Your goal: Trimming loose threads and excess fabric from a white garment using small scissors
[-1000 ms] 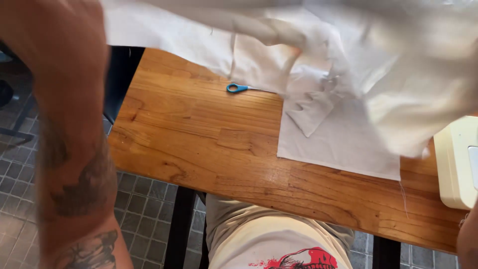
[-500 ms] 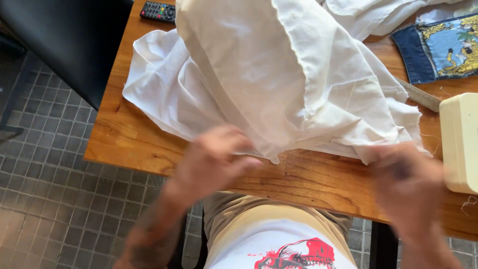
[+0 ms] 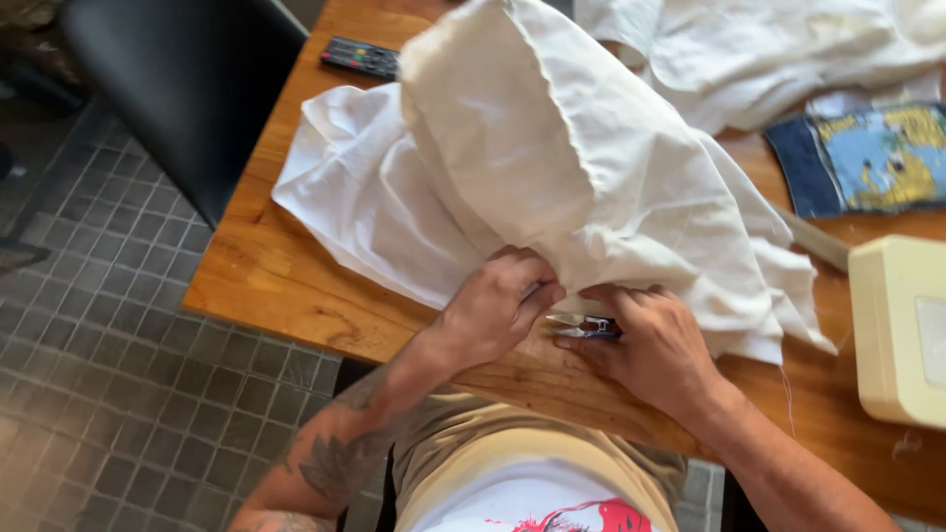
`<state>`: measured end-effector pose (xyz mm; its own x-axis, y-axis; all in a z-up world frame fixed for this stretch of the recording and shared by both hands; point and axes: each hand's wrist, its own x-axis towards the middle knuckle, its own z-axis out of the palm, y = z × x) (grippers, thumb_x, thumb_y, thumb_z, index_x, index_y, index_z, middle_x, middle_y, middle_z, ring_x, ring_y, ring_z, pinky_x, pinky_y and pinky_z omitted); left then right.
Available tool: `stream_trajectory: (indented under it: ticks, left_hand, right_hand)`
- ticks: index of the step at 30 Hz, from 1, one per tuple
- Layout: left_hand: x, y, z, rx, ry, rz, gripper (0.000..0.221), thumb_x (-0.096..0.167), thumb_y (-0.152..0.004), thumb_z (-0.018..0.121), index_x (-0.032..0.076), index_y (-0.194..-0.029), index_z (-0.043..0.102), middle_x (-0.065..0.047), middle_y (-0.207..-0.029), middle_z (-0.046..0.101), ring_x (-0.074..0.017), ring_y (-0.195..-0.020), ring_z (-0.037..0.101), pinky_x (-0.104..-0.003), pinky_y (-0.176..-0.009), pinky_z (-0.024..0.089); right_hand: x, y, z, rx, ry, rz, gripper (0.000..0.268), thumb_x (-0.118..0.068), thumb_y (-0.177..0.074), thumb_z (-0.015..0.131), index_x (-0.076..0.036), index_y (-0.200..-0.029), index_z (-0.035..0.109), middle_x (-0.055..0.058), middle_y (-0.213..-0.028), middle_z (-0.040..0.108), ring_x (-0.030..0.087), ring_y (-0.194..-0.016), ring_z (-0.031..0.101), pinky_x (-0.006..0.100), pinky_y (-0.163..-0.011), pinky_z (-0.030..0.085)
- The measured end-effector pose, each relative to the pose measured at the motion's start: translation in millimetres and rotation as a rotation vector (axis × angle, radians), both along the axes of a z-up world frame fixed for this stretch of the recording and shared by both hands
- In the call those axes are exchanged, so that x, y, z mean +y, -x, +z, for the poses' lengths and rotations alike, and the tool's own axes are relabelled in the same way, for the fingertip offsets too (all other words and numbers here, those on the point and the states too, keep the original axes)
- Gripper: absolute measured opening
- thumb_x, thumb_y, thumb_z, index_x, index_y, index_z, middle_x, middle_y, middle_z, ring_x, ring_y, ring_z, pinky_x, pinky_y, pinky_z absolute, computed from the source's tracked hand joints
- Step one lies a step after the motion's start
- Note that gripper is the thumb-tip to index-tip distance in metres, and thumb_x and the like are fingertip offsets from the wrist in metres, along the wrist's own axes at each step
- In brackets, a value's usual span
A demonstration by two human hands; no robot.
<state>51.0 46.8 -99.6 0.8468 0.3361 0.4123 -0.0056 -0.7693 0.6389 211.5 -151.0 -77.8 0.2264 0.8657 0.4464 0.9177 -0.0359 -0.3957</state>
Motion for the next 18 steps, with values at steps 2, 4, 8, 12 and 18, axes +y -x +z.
stream_trajectory:
  ticks: [2, 4, 8, 12, 18]
  left_hand:
    - [-3, 5, 22, -0.032, 0.164, -0.036, 0.021, 0.034, -0.114, 0.075, 0.014, -0.106, 0.076, -0.013, -0.094, 0.073, -0.0419, -0.101, 0.077, -0.053, -0.083, 0.064]
    - [-7, 13, 67, -0.016, 0.409, -0.11, 0.031, 0.035, -0.121, 0.058, 0.011, -0.11, 0.072, -0.018, -0.09, 0.069, -0.0395, -0.088, 0.071, -0.053, -0.083, 0.059]
    - [18, -9, 58, 0.022, 0.504, -0.058, 0.021, 0.031, -0.12, 0.059, 0.014, -0.109, 0.064, -0.004, -0.098, 0.069, -0.0186, -0.093, 0.064, -0.038, -0.088, 0.054]
    - [35, -31, 45, -0.076, 0.581, -0.24, 0.023, 0.034, -0.123, 0.057, 0.016, -0.115, 0.069, 0.002, -0.105, 0.066, -0.0137, -0.101, 0.061, -0.032, -0.095, 0.051]
    - [61, -64, 35, -0.184, 0.919, -0.379, 0.02, 0.032, -0.124, 0.065, 0.017, -0.116, 0.074, 0.006, -0.107, 0.073, -0.0057, -0.097, 0.064, -0.023, -0.09, 0.051]
  right_hand:
    - [2, -4, 3, -0.025, -0.034, 0.03, 0.057, -0.037, -0.08, 0.099, -0.013, -0.127, 0.078, 0.017, -0.081, 0.075, 0.047, -0.081, 0.079, 0.057, -0.082, 0.062]
    - [12, -21, -5, -0.099, -0.08, 0.068, 0.034, -0.029, -0.084, 0.096, -0.022, -0.113, 0.079, 0.005, -0.081, 0.074, 0.037, -0.078, 0.078, 0.051, -0.08, 0.061]
    - [31, -35, 34, -0.101, -0.037, 0.182, 0.028, -0.023, -0.078, 0.088, -0.017, -0.098, 0.069, 0.003, -0.081, 0.075, 0.032, -0.075, 0.074, 0.045, -0.084, 0.056]
    - [48, -34, 55, 0.102, 0.062, -0.035, 0.064, -0.038, -0.067, 0.107, -0.017, -0.118, 0.074, 0.005, -0.086, 0.08, 0.025, -0.076, 0.074, 0.042, -0.075, 0.057]
    - [81, -39, 57, -0.091, 0.233, -0.2, 0.071, -0.058, -0.071, 0.099, -0.027, -0.128, 0.072, 0.003, -0.09, 0.086, 0.041, -0.093, 0.08, 0.055, -0.081, 0.062]
